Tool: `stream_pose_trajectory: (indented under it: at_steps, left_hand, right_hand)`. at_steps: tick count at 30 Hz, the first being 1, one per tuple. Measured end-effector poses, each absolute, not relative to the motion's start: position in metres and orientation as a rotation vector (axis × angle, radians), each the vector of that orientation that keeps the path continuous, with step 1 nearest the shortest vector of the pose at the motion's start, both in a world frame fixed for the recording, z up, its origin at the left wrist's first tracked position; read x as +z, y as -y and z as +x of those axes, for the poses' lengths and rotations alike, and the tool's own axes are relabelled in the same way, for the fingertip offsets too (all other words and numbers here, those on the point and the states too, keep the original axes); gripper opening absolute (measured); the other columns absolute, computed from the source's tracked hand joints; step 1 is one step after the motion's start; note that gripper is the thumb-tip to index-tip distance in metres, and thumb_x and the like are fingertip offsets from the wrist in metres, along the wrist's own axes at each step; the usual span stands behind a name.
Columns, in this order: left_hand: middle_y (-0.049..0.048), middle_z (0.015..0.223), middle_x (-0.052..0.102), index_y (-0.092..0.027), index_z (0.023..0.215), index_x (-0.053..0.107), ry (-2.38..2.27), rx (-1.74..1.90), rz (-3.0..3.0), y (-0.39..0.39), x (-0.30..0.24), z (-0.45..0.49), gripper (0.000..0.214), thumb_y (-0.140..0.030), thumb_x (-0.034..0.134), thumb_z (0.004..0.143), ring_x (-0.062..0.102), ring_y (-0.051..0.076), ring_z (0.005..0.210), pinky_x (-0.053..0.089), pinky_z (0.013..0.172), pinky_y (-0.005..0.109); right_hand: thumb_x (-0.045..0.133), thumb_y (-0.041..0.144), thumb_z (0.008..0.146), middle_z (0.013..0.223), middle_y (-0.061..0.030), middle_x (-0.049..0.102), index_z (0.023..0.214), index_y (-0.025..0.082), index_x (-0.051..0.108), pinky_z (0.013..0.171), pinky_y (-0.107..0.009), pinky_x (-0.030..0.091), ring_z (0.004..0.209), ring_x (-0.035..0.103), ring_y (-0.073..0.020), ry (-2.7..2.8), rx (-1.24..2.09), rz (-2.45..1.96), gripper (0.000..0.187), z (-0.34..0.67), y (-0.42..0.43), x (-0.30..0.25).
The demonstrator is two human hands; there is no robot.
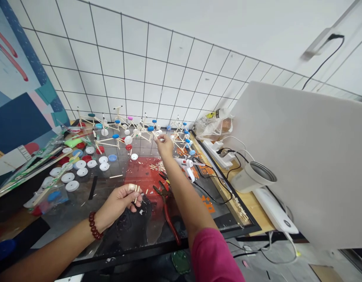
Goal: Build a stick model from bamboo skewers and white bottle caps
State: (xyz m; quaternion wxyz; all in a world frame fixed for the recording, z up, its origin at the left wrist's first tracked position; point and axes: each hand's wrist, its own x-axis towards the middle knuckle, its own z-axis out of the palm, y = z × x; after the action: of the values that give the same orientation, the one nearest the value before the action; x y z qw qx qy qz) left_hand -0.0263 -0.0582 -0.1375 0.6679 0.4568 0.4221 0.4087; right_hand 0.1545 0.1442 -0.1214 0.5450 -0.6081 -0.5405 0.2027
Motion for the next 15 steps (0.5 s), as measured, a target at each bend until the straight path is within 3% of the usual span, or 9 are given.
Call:
stream_pose_trajectory:
  at_steps: [15]
  left_hand:
    - [0.0039, 0.070, 0.065, -0.013, 0.078, 0.064, -0.961, 0.899, 1.049, 0.059, -0.133, -0.027, 0.035, -0.047, 0.073, 0.071, 0.060, 0.013, 0.060, 0.048, 0.050, 0.022]
  right_hand:
    - [0.064, 0.032, 0.072, 0.072, -0.0007, 0.063, 0.078, 0.020, 0.067, 0.073, -0.030, 0.043, 0.071, 0.057, -0.0196, 1.298, 0.364, -1.660, 0.014, 0.148, -0.159, -0.147]
